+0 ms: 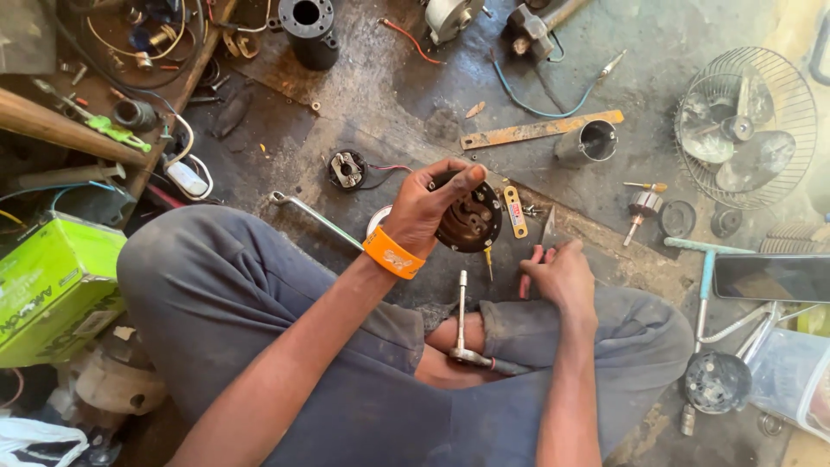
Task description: The person sits on the workshop floor repairing a small electric motor, holding the end cap and armature, unscrewing and prying components with a screwdriver, and tightening bolts using a socket wrench and pliers. They handle the motor housing, brushes, and small screws while reassembling the unit.
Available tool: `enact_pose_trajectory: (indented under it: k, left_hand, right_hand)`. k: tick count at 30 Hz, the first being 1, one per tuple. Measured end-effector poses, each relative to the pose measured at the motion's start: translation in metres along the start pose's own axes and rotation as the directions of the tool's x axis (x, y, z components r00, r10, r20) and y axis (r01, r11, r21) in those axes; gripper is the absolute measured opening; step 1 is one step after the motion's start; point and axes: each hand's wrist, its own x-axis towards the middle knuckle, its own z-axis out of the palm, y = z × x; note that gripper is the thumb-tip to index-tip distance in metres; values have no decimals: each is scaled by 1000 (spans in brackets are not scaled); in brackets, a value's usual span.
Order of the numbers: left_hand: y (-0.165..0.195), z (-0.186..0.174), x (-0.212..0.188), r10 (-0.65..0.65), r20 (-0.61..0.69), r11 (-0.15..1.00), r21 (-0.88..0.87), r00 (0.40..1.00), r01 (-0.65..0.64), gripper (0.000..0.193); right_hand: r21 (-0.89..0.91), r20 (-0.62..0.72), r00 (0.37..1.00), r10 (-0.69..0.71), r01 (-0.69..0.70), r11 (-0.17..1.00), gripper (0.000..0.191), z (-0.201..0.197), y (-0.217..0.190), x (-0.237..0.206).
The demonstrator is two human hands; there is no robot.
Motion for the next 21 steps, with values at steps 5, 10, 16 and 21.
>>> enact_pose_trajectory:
  k: [5,10,16,21]
  left_hand:
    - [4,1,1,8,42,999,-35,999,-6,29]
    - [1,3,3,46,61,999,-22,997,-45,26]
    - [2,4,3,90,-43,995,-37,995,-91,24]
    - [0,4,6,115,-90,993,-21,989,-117,21]
  right_hand:
    - [691,202,979,12,-152,707,44,-16,14,4]
    - [958,246,931,-269,-275,-76,35,-34,4,-17]
    - [890,185,901,-392,15,456,49,-31,-53,-49]
    - [649,-107,861,-498,440,620,58,-40,-73,-72]
